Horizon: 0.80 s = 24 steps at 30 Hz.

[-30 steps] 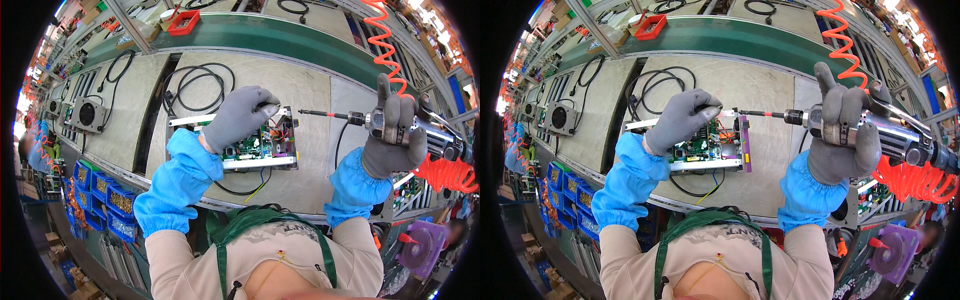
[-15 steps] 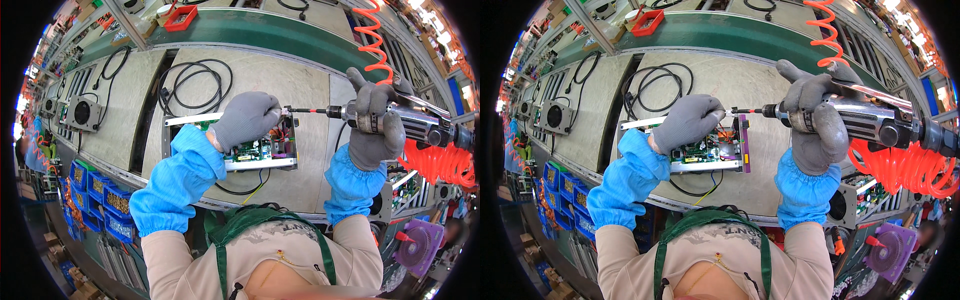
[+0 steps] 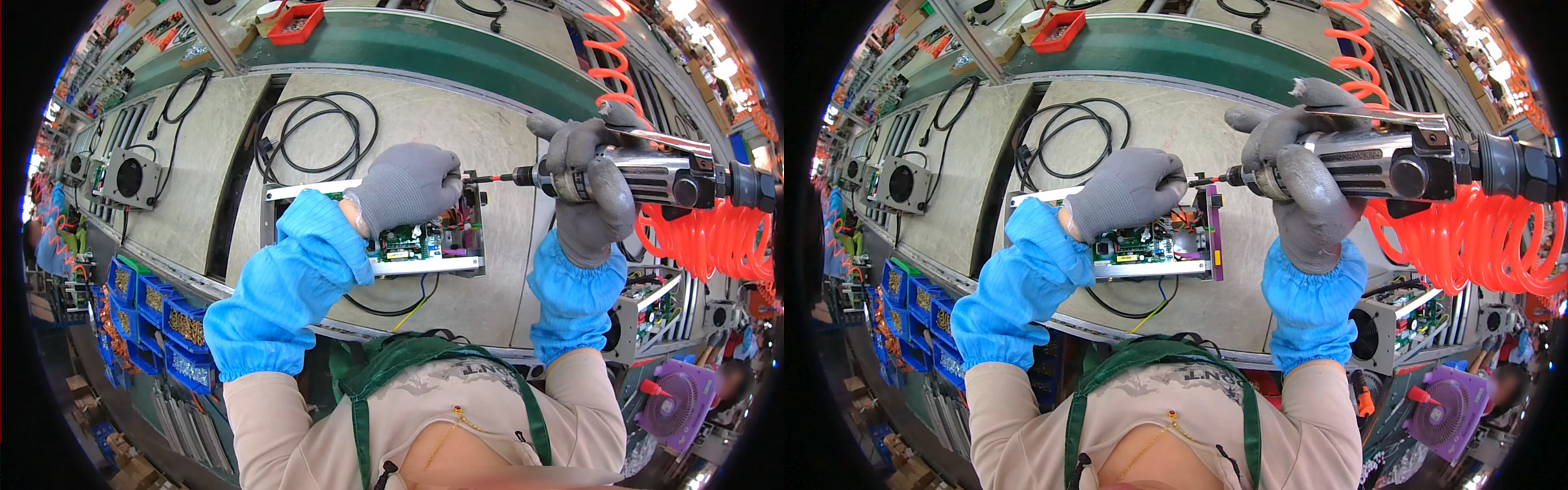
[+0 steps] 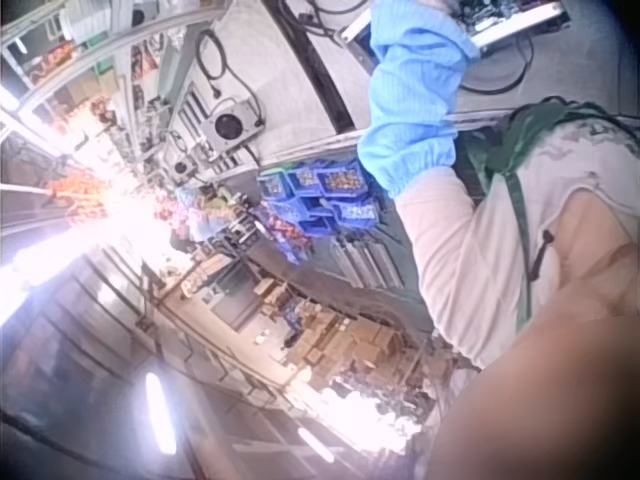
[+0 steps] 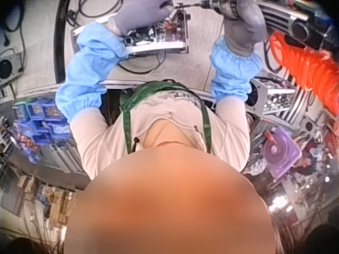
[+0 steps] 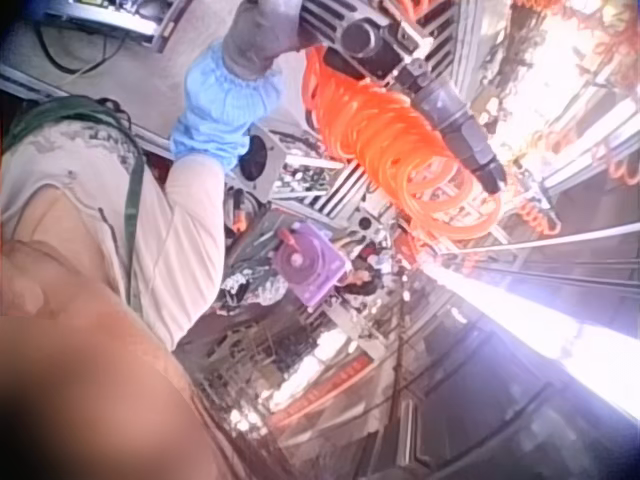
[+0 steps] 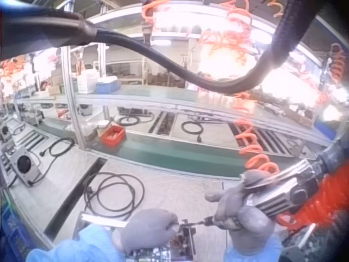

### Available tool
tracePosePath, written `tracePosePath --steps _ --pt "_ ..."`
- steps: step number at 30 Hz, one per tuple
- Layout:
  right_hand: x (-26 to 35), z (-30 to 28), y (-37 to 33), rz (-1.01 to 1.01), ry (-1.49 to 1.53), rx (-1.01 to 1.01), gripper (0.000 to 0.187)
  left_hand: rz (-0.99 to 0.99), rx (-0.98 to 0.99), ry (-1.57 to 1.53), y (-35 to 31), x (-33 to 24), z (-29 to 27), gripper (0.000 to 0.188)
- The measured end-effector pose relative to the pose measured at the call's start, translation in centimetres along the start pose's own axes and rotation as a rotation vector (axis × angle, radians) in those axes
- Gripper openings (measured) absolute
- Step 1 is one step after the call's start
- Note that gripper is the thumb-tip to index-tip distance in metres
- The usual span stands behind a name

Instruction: Assembling an electronic chassis using an air screwdriver, screws, and various internal components.

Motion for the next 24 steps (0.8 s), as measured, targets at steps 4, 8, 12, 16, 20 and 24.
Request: tracePosePath --steps 4,8,12,16,20,24 --pt "-0.2 0.3 0.1 0.040 0.005 -0.036 0.058 0.061 -0.202 0.160 0.2 0.1 0.1 0.032" --pt "-0.2 1.0 0.4 0.047 0.053 0.014 0.056 0.274 -0.025 -0.033 1.8 0.8 0.9 0.039" --pt "-0.3 0.6 0.3 0.060 0.059 -0.014 0.055 0.277 0.049 -0.102 2.4 0.5 1.4 0.039" --pt "-0.2 0.8 0.4 0.071 0.032 -0.009 0.056 0.290 0.009 -0.076 2.4 0.6 1.7 0.036" --pt "-0.6 1.1 0.7 0.211 -0.031 -0.003 0.056 0.305 -0.063 -0.068 2.4 0.7 2.1 0.033" --pt "-1.1 2.3 3.0 0.257 -0.192 0.063 0.054 0.272 -0.074 0.025 2.3 0.1 2.1 0.026"
Point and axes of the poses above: each hand's wrist, its own y-axis towards the middle knuckle, its own z-axis out of the palm, x = y × z, the point moved 4 cm from there along y, towards the middle knuckle, and after that the axes turned 8 degrees about x, right-handed, at the moved point
